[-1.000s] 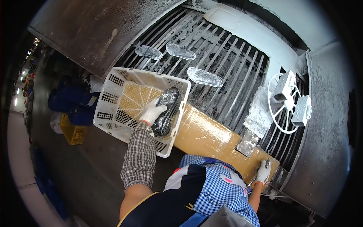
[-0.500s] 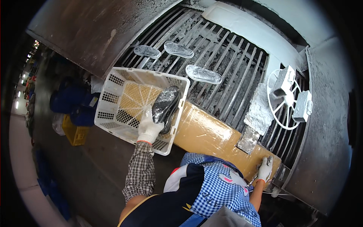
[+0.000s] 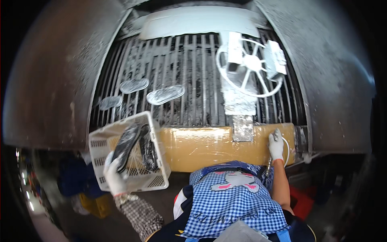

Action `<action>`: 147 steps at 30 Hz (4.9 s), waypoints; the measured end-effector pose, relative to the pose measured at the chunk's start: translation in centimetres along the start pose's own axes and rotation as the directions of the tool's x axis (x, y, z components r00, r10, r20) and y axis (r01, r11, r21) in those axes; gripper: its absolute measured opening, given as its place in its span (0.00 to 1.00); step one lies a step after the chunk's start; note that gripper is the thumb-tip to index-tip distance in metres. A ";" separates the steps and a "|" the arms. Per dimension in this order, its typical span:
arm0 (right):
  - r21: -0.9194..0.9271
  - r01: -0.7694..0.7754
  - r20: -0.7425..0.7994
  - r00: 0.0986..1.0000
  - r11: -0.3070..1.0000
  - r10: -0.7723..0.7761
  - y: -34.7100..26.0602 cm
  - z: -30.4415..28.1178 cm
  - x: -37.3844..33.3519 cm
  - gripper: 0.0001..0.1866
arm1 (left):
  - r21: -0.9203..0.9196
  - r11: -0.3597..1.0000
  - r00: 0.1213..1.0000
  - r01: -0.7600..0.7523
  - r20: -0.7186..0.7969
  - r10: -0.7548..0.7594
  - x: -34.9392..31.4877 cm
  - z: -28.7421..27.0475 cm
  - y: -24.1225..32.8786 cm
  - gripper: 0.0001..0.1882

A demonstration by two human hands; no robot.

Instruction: The person repeatedly picks up small plastic parts from a white basket and sprays them with white paint using a spray gun. They rotate the parts to ensure even coverage and place them on a metal grate to dry before picking up the next item.

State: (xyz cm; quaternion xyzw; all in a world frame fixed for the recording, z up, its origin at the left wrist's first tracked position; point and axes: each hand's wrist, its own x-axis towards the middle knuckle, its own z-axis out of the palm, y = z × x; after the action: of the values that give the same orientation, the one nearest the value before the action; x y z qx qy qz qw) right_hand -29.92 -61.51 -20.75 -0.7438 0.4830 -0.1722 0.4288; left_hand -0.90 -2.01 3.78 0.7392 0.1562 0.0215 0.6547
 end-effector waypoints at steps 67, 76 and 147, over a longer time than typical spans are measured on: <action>0.089 0.174 0.334 0.922 0.981 -0.194 -23.3 -2.3 -7.5 0.45 | 0.101 0.745 0.080 0.660 0.976 -0.203 -8.8 32.3 -3.7 0.31; 0.089 0.030 0.066 0.997 0.996 -0.036 -16.9 -4.5 -6.6 0.47 | -0.029 1.000 0.364 0.000 0.931 0.027 -5.4 31.8 6.7 0.30; 0.683 0.428 0.099 0.749 0.592 -0.655 -37.9 -5.6 -7.8 0.33 | -0.328 0.714 0.434 0.618 0.900 0.038 -7.4 41.0 -2.0 0.19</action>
State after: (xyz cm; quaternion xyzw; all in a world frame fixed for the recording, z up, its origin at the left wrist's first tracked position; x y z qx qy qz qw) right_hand -15.79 -51.10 14.21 -0.6892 0.0621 -0.3139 0.6501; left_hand 1.33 -43.10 -2.72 0.3429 -0.0739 -0.4220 0.8360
